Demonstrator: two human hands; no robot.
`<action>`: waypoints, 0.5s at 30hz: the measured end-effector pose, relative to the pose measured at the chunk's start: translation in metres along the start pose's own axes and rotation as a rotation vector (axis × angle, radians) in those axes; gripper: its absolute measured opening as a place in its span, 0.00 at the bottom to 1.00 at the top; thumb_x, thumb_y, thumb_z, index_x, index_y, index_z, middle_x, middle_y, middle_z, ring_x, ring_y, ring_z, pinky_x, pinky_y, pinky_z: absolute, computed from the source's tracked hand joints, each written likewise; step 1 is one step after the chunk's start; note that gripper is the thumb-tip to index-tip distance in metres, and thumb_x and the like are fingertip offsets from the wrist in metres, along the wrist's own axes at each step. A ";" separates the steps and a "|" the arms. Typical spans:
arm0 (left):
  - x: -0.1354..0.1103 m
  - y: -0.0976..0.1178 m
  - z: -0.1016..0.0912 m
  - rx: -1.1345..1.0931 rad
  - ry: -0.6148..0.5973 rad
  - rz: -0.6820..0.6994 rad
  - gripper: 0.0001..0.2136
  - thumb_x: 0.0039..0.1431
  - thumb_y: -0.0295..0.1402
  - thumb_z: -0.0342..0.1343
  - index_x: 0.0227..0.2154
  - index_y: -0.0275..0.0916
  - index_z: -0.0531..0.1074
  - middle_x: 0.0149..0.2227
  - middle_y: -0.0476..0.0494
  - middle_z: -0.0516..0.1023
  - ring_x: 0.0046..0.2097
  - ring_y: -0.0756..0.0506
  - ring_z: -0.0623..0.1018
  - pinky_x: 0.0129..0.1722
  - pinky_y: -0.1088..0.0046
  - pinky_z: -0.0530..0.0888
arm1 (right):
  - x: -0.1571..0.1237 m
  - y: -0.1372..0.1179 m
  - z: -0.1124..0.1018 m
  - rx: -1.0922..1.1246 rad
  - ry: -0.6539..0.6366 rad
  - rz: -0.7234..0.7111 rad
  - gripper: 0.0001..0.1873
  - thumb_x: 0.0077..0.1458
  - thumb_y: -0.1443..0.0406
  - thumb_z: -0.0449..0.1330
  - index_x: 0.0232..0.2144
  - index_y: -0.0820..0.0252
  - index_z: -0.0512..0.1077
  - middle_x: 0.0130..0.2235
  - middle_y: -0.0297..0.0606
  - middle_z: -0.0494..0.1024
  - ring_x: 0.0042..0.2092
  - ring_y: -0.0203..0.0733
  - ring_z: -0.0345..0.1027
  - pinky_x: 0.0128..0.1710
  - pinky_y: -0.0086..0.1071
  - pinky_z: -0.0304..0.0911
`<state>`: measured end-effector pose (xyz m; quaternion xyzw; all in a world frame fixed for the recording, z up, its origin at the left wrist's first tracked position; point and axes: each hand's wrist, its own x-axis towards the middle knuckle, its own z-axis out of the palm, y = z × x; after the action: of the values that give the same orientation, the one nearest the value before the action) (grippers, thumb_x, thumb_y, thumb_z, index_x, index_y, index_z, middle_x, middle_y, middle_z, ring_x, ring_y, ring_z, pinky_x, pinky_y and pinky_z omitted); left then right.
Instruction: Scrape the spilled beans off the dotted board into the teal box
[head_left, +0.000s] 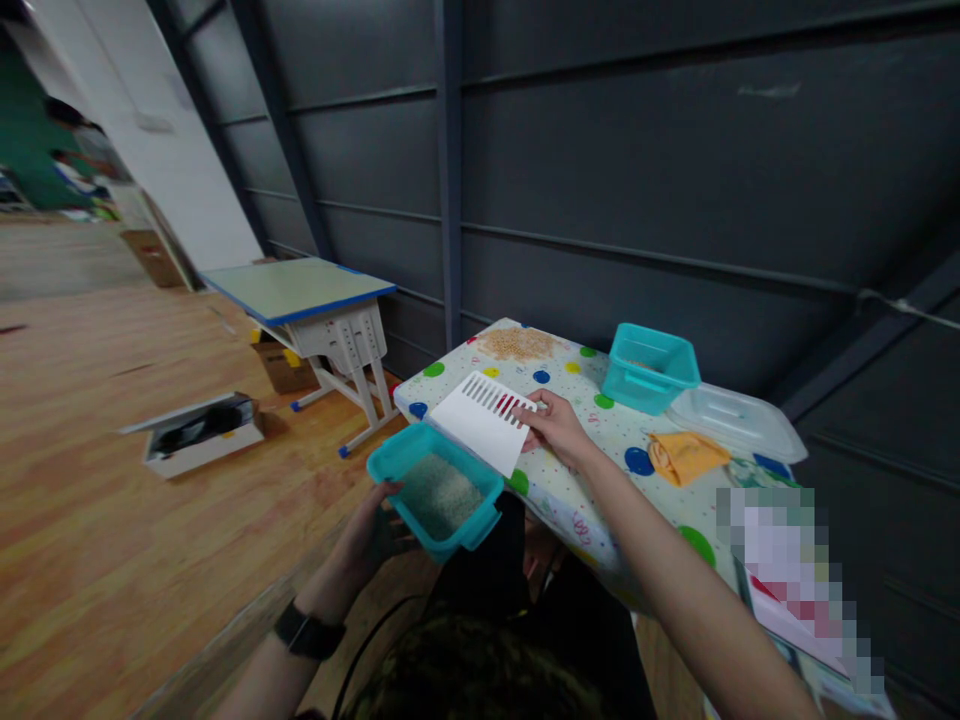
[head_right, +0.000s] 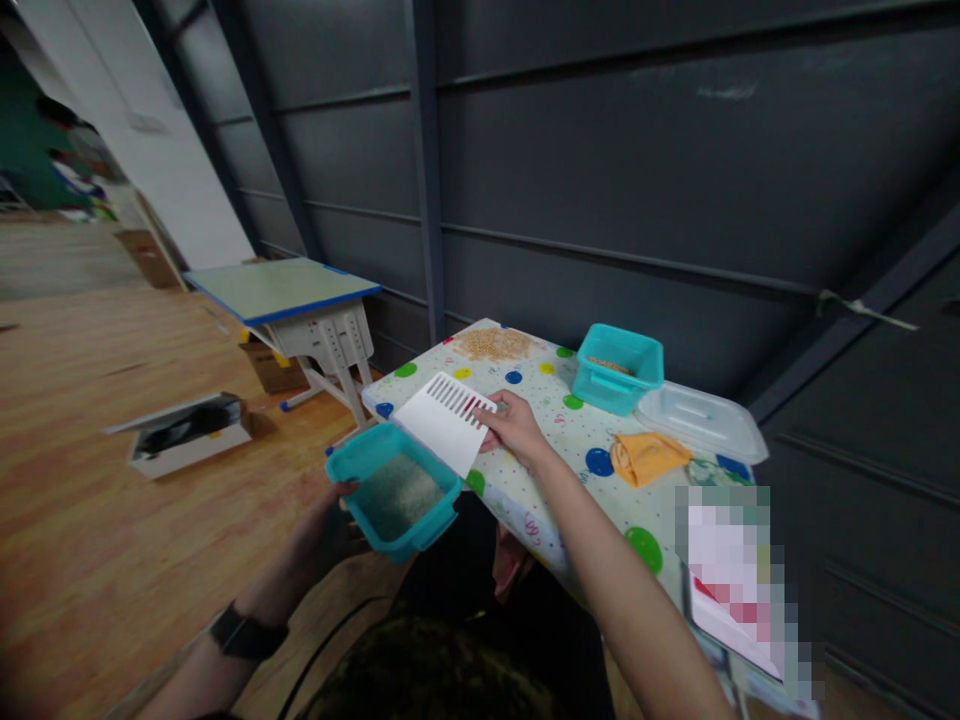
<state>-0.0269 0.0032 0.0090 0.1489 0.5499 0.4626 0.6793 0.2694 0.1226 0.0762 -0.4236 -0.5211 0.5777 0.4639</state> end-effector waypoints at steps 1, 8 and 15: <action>0.001 -0.001 -0.001 0.004 -0.003 0.007 0.14 0.63 0.39 0.60 0.48 0.40 0.71 0.33 0.42 0.83 0.34 0.36 0.86 0.34 0.59 0.83 | 0.000 0.000 0.000 0.001 -0.001 0.006 0.27 0.42 0.54 0.79 0.35 0.54 0.68 0.27 0.37 0.85 0.23 0.44 0.78 0.20 0.33 0.76; -0.001 -0.002 -0.002 0.006 -0.005 -0.004 0.15 0.64 0.39 0.59 0.49 0.37 0.72 0.35 0.39 0.84 0.33 0.37 0.85 0.33 0.61 0.83 | 0.002 -0.005 -0.004 0.053 0.110 -0.003 0.20 0.42 0.57 0.77 0.33 0.56 0.74 0.27 0.36 0.83 0.22 0.41 0.74 0.16 0.30 0.70; -0.008 0.004 0.005 -0.023 0.032 -0.030 0.11 0.64 0.37 0.60 0.46 0.37 0.73 0.32 0.42 0.82 0.32 0.39 0.84 0.31 0.62 0.83 | 0.006 -0.005 -0.010 0.078 0.347 -0.045 0.15 0.46 0.60 0.74 0.32 0.55 0.72 0.25 0.31 0.80 0.23 0.42 0.73 0.18 0.31 0.71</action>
<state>-0.0239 0.0006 0.0183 0.1252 0.5575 0.4610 0.6790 0.2784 0.1312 0.0801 -0.4868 -0.4197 0.5053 0.5758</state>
